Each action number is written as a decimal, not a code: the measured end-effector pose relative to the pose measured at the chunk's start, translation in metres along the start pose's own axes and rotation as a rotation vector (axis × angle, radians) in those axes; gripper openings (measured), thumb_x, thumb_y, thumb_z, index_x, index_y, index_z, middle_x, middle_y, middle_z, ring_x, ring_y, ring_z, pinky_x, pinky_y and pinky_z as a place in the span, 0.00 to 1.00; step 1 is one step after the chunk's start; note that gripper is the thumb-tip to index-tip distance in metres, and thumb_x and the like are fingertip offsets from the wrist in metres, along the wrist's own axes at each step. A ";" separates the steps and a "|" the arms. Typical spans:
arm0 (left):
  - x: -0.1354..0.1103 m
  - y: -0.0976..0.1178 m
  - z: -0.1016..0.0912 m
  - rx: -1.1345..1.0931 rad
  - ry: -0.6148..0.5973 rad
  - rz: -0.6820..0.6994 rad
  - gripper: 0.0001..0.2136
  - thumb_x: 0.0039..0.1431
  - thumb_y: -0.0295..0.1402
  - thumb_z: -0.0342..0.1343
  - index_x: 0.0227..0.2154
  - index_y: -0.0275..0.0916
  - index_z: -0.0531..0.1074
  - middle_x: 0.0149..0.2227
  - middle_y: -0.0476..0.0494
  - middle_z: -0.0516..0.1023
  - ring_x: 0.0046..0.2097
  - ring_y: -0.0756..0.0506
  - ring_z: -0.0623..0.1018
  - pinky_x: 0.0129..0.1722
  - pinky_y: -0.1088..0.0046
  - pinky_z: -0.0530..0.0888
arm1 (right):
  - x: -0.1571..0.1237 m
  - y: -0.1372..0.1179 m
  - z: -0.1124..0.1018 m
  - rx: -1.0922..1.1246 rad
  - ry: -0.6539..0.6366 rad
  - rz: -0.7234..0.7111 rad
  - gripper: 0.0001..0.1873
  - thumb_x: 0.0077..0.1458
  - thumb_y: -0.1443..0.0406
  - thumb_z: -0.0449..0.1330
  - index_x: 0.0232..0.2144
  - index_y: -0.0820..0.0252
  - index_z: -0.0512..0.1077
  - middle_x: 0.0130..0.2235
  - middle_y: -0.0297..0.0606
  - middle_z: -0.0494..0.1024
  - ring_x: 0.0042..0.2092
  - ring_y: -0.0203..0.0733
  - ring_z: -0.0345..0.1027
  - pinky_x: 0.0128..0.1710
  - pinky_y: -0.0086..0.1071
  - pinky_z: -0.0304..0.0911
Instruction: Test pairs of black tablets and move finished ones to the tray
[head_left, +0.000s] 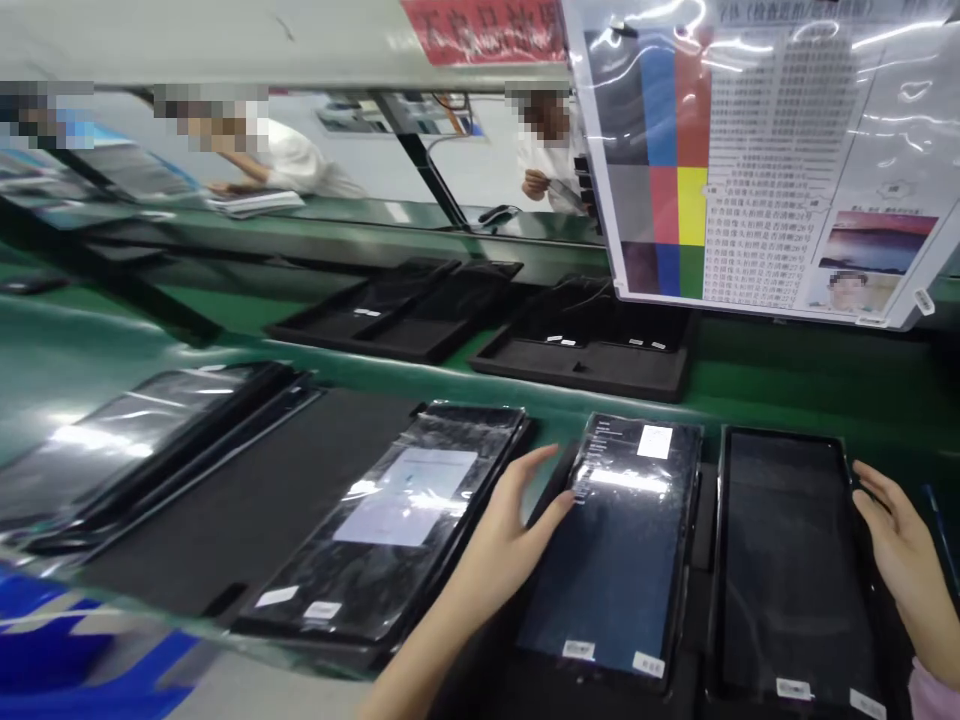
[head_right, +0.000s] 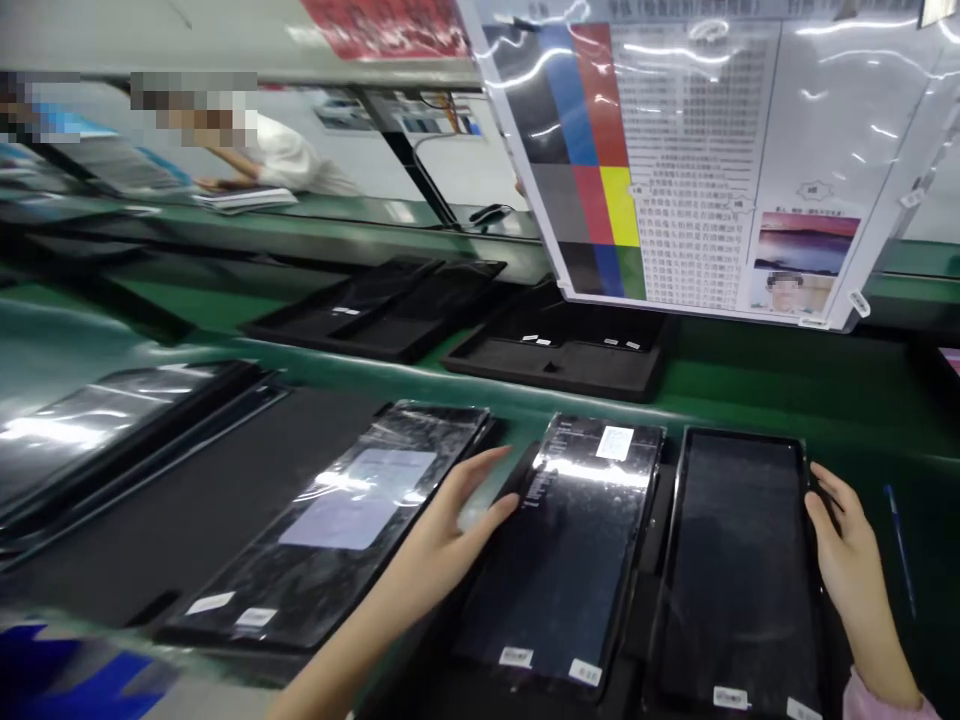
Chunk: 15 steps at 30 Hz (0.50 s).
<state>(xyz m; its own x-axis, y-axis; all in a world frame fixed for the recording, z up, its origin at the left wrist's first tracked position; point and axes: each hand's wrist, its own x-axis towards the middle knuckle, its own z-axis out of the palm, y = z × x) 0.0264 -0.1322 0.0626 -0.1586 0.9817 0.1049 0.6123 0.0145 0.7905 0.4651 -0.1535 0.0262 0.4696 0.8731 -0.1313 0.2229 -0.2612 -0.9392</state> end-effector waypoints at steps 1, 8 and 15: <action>-0.008 -0.008 0.001 -0.049 0.015 -0.052 0.26 0.64 0.50 0.56 0.62 0.44 0.66 0.68 0.34 0.69 0.73 0.29 0.66 0.72 0.42 0.63 | -0.005 0.003 -0.004 -0.024 -0.004 -0.015 0.35 0.59 0.39 0.63 0.62 0.46 0.72 0.68 0.37 0.70 0.70 0.60 0.61 0.69 0.51 0.61; -0.025 -0.029 0.017 -0.221 -0.003 -0.134 0.30 0.62 0.51 0.61 0.62 0.45 0.65 0.70 0.35 0.68 0.75 0.32 0.61 0.76 0.45 0.56 | -0.050 0.011 -0.022 -0.161 -0.144 -0.007 0.40 0.61 0.40 0.63 0.70 0.40 0.61 0.74 0.37 0.59 0.74 0.65 0.53 0.72 0.62 0.52; -0.021 -0.036 0.017 -0.153 -0.037 -0.078 0.32 0.63 0.53 0.59 0.67 0.50 0.63 0.73 0.40 0.65 0.76 0.32 0.60 0.76 0.42 0.54 | -0.070 -0.009 -0.015 -0.215 -0.157 -0.046 0.40 0.63 0.42 0.61 0.72 0.41 0.58 0.76 0.37 0.53 0.75 0.65 0.46 0.73 0.61 0.49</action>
<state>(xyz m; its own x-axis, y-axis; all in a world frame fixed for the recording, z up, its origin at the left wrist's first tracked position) 0.0207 -0.1499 0.0219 -0.1709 0.9851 0.0192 0.4733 0.0650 0.8785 0.4427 -0.2181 0.0488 0.3201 0.9349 -0.1534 0.4254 -0.2865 -0.8584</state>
